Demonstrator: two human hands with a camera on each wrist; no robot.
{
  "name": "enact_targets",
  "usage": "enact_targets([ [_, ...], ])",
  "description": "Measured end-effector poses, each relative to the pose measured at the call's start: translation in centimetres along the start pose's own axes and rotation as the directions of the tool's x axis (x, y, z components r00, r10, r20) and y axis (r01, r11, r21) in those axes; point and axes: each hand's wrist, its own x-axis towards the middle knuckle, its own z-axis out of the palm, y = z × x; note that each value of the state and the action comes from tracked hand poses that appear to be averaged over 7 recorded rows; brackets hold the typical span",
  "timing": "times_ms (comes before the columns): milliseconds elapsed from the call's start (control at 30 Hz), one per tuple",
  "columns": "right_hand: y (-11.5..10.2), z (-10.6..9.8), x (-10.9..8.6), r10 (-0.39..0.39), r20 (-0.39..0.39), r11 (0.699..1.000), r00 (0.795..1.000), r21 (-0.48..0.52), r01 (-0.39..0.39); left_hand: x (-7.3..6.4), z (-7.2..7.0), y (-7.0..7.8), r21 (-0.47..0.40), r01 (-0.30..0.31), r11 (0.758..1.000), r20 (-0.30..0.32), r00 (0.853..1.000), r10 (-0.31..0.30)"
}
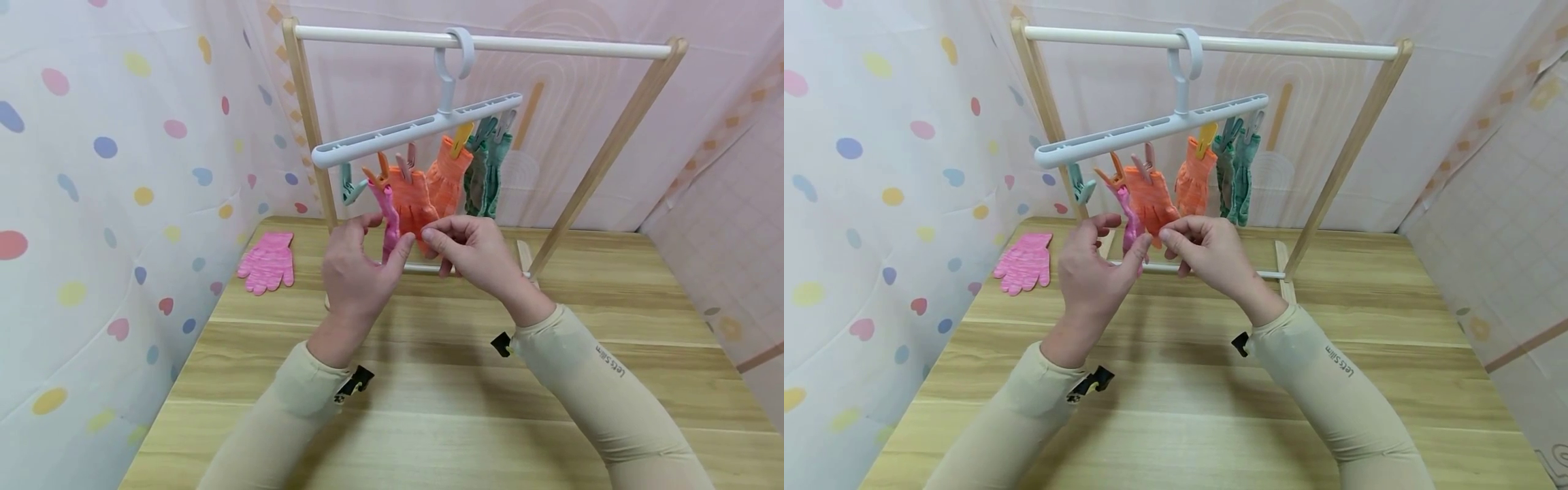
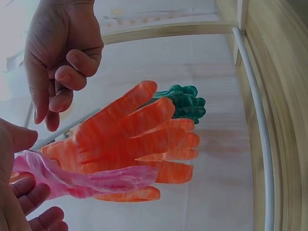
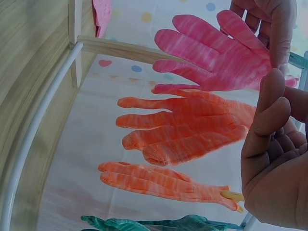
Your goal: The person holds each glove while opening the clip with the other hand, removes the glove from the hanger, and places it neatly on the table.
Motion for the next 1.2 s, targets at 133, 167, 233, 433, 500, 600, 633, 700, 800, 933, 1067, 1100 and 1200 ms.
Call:
enact_targets([
  [133, 0.0, -0.4, 0.1, -0.007, 0.017, 1.0, 1.0, -0.004, 0.007, -0.3, 0.2, 0.4, -0.006, 0.024, 1.0, -0.03, 0.999, -0.024],
  [167, 0.0, -0.5, 0.1, -0.008, 0.023, 1.0, 1.0, -0.001, 0.008, -0.4, 0.2, 0.6, -0.007, 0.028, 1.0, -0.037, 0.999, -0.028],
  [233, 0.0, -0.6, 0.2, -0.014, 0.028, 1.0, 1.0, 0.002, 0.013, -0.5, 0.3, 0.7, -0.015, 0.033, 0.999, -0.045, 0.998, -0.033],
  [433, -0.3, -0.6, 0.3, -0.021, 0.016, 1.0, 1.0, 0.0, 0.021, -0.6, 0.0, 0.5, -0.054, 0.061, 0.997, -0.076, 0.995, -0.065],
  [500, -0.5, -0.5, 0.4, -0.021, 0.011, 1.0, 1.0, 0.0, 0.021, -0.7, 0.0, 0.4, -0.067, 0.065, 0.996, -0.094, 0.993, -0.072],
  [600, -0.8, -0.3, 0.5, -0.03, 0.002, 1.0, 1.0, 0.004, 0.03, -0.7, -0.1, 0.2, -0.083, 0.06, 0.995, -0.112, 0.991, -0.069],
  [633, -0.9, -0.3, 0.6, -0.036, -0.003, 0.999, 0.999, 0.003, 0.036, -0.7, -0.1, 0.1, -0.087, 0.057, 0.995, -0.116, 0.991, -0.067],
  [700, -1.3, -0.1, 0.6, -0.061, -0.02, 0.998, 0.998, -0.007, 0.061, -0.7, -0.1, 0.0, -0.09, 0.05, 0.995, -0.122, 0.991, -0.061],
  [800, -2.2, 0.4, 0.8, -0.121, -0.067, 0.992, 0.99, -0.039, 0.118, -0.7, -0.2, -0.1, -0.091, 0.045, 0.995, -0.122, 0.991, -0.056],
  [933, -4.0, 1.2, 1.4, -0.252, -0.147, 0.959, 0.956, -0.167, 0.227, -0.6, -0.3, -0.1, -0.09, 0.039, 0.995, -0.121, 0.991, -0.05],
  [1067, -5.6, 2.1, 2.4, -0.418, -0.203, 0.864, 0.885, -0.391, 0.318, -0.6, -0.3, -0.2, -0.085, 0.029, 0.996, -0.126, 0.991, -0.04],
  [1100, -5.9, 2.3, 2.6, -0.454, -0.21, 0.833, 0.866, -0.444, 0.33, -0.6, -0.3, -0.2, -0.084, 0.027, 0.996, -0.129, 0.991, -0.038],
  [1200, -6.7, 2.8, 3.2, -0.525, -0.22, 0.758, 0.822, -0.559, 0.335, -0.6, -0.3, -0.3, -0.089, 0.024, 0.996, -0.132, 0.991, -0.036],
])
